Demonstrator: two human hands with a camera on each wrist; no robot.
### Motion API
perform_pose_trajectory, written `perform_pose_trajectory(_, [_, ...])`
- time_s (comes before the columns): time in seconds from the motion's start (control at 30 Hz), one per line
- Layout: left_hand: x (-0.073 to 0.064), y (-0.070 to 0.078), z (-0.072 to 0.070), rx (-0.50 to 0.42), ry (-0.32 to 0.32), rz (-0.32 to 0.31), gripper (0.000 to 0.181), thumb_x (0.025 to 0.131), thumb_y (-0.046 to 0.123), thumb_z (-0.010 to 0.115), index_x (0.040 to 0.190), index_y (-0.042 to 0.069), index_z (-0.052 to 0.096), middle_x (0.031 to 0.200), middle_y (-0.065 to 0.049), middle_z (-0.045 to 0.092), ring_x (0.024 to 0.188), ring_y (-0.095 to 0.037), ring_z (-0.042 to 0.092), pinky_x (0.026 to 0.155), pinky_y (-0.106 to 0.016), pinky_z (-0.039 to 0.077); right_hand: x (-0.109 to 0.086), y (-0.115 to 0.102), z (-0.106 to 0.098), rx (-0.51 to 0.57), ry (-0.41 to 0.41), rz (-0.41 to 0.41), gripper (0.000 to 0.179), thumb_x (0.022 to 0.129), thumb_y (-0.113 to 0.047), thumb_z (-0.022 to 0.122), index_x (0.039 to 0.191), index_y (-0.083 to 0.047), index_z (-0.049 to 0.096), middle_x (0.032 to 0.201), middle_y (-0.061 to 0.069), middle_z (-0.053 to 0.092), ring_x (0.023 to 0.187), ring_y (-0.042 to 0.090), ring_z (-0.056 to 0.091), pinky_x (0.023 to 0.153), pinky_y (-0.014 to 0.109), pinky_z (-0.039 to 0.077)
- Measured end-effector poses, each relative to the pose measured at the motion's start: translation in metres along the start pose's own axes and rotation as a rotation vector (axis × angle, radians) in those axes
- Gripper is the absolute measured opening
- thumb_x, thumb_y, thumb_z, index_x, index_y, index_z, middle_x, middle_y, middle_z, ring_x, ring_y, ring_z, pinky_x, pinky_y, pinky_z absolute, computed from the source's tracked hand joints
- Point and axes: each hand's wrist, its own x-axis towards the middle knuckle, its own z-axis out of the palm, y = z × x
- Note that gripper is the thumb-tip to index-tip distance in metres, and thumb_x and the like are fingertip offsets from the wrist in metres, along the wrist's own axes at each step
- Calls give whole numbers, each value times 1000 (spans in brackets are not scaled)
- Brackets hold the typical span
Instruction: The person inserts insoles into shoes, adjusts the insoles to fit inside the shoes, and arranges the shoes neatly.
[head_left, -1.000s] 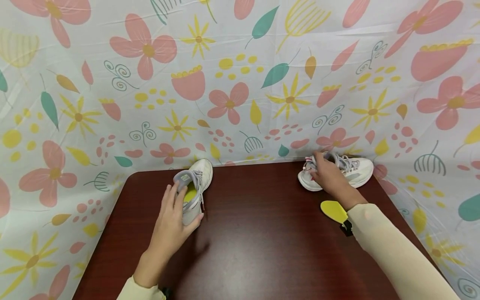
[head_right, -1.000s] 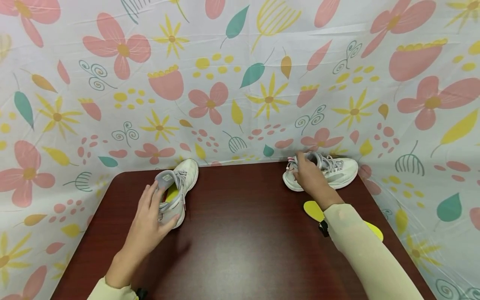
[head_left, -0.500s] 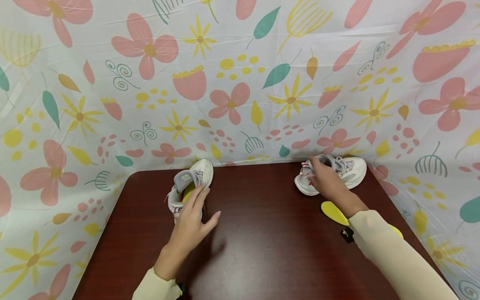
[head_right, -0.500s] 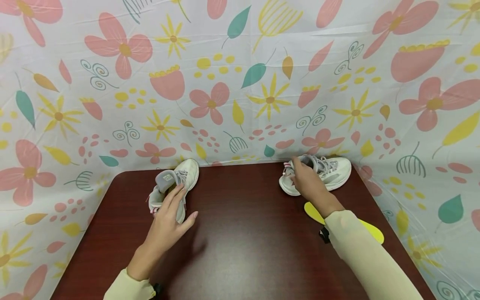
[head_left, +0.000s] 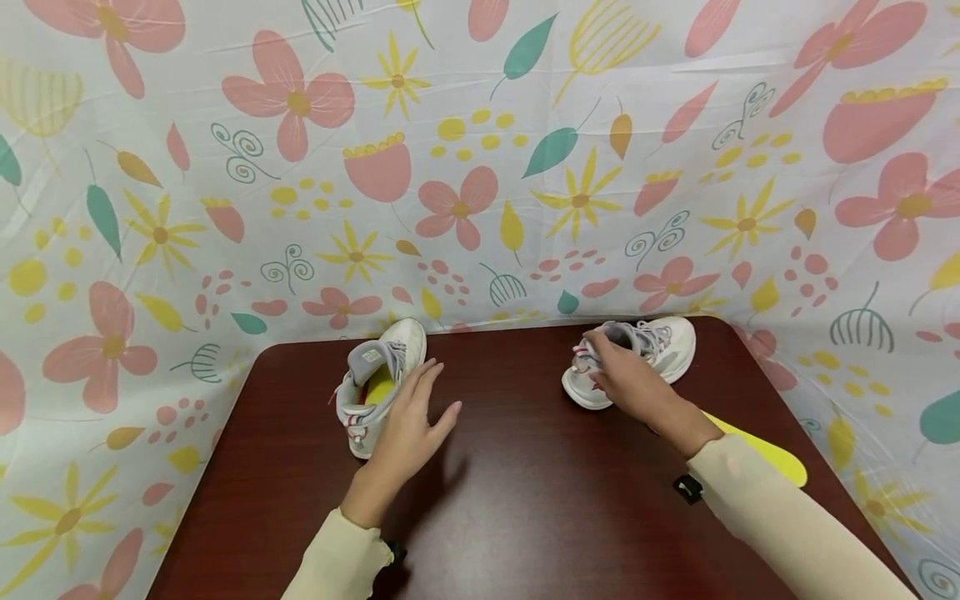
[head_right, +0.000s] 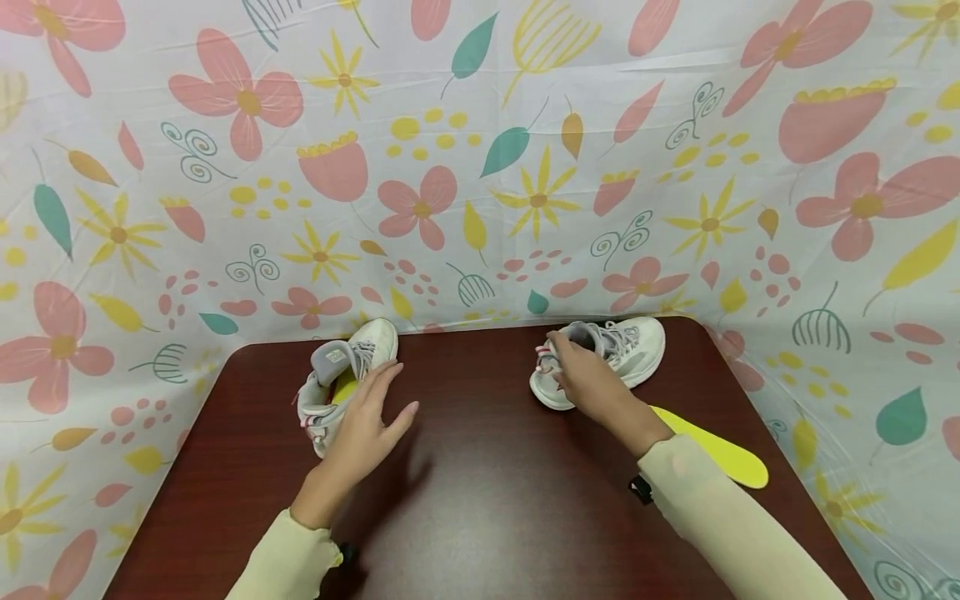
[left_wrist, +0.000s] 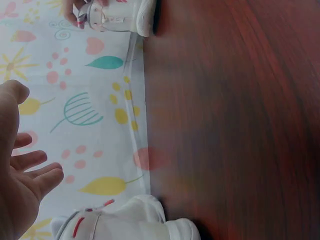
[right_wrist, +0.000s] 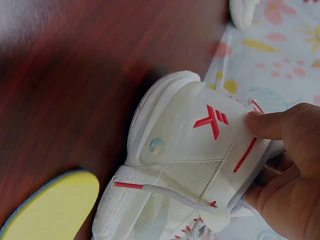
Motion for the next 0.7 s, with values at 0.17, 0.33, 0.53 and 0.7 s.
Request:
perform_pose_trajectory(0.17, [7, 4, 9, -6, -21, -42, 55, 98, 23, 70, 149, 8, 53, 152, -16, 52, 139, -33, 53, 110, -52, 47, -3, -18, 5, -10, -26, -38, 61, 96, -5, 70, 148, 0, 39, 134, 25, 64, 114, 38, 68, 92, 53, 56])
perform_pose_trajectory(0.33, [12, 7, 15, -39, -48, -78, 54, 99, 20, 69, 149, 8, 52, 151, -17, 52, 136, -34, 55, 107, -55, 49, -6, -34, 9, -14, -49, -86, 64, 94, -5, 72, 148, 1, 39, 136, 25, 63, 114, 37, 69, 92, 50, 57])
perform_pose_trajectory(0.53, [16, 9, 23, -98, -90, -127, 53, 100, 18, 67, 149, 7, 51, 151, -16, 52, 140, -31, 52, 111, -50, 47, -9, -50, 10, 5, -96, -107, 67, 93, -7, 75, 151, -3, 40, 134, 21, 66, 103, 30, 72, 82, 43, 60])
perform_pose_trajectory(0.7, [18, 12, 29, -117, -95, -141, 51, 101, 20, 65, 148, 7, 52, 149, -15, 54, 139, -30, 53, 111, -48, 47, -10, -62, 13, 1, -100, -170, 66, 92, -9, 77, 149, -5, 43, 130, 16, 69, 102, 26, 73, 81, 40, 61])
